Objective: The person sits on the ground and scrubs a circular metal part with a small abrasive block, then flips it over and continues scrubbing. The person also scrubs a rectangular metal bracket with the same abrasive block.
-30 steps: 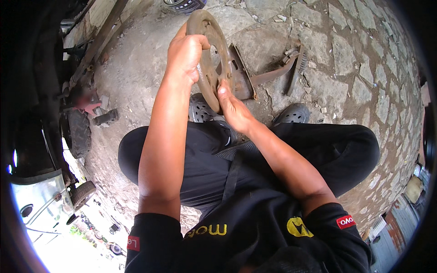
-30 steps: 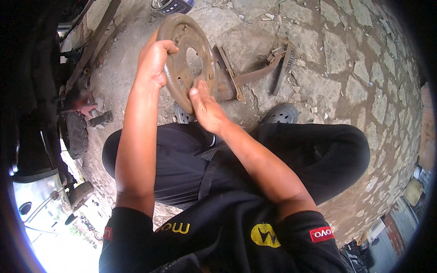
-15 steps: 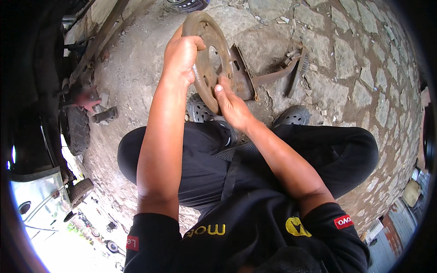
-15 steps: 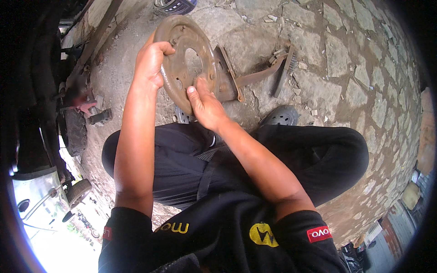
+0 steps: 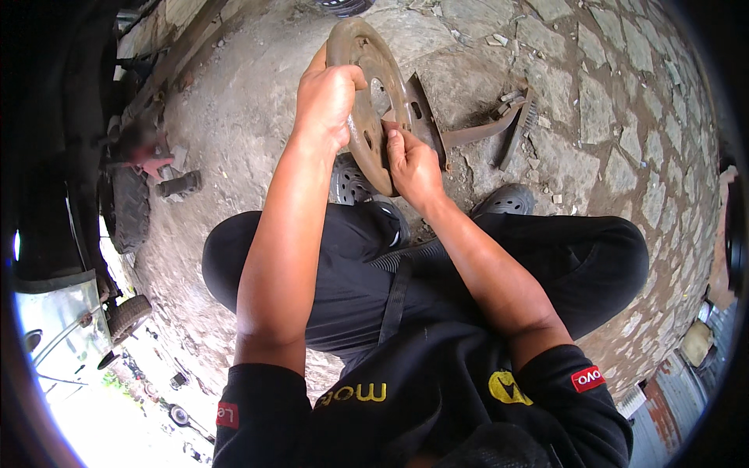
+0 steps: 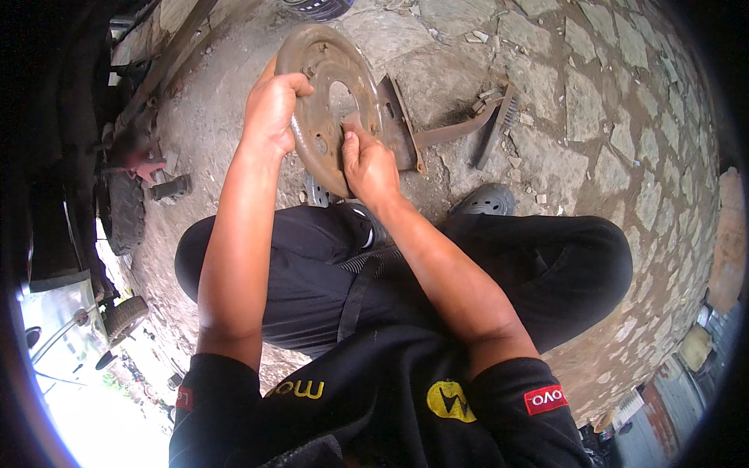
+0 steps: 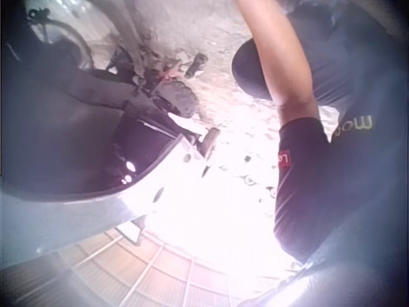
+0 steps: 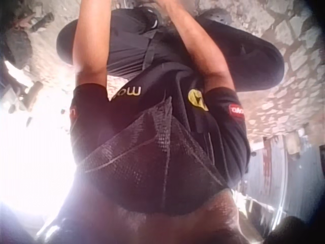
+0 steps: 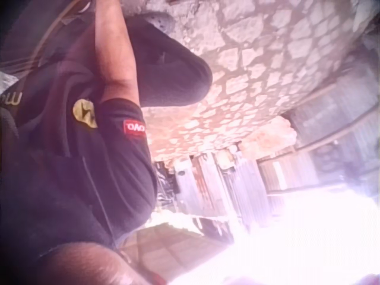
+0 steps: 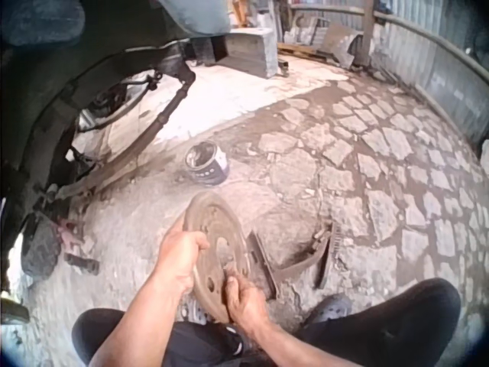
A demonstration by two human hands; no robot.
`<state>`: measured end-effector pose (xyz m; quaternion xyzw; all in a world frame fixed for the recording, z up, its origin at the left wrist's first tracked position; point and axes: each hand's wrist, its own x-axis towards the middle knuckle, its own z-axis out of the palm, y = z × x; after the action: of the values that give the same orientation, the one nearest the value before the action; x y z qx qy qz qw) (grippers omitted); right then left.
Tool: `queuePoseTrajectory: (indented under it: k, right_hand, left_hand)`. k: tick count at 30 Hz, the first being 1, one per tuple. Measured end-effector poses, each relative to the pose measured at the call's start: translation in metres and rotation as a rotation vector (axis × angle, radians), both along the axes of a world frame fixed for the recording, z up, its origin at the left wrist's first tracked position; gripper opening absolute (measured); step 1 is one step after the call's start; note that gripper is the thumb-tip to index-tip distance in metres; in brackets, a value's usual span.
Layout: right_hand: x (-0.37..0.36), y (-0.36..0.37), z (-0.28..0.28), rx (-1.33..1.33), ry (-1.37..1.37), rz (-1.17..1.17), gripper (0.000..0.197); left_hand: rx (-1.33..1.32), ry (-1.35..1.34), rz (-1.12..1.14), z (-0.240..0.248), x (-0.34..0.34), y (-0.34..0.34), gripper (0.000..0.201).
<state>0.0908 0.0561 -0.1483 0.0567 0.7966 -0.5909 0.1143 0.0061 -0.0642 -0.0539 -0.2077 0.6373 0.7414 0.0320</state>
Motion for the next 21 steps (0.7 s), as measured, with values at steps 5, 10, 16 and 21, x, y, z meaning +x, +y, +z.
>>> queuePoseTrajectory:
  k: [5,10,16,21]
  right_hand:
    - [0.019,0.010,0.031,0.005,0.152,0.062,0.036]
    - [0.018,0.007,0.030,-0.179,0.128,0.113,0.040]
    - [0.020,0.001,0.032,-0.247,-0.024,0.175,0.054]
    - [0.025,0.005,0.056,-0.373,0.103,0.147,0.056]
  left_hand:
    - [-0.032,-0.021,0.038,0.002,-0.002,-0.003,0.060]
    - [0.023,-0.022,0.059,0.013,-0.003,0.001,0.053]
    - [-0.046,-0.006,0.063,0.001,-0.010,-0.005,0.051]
    - [-0.045,0.010,0.050,0.001,-0.016,-0.005,0.046]
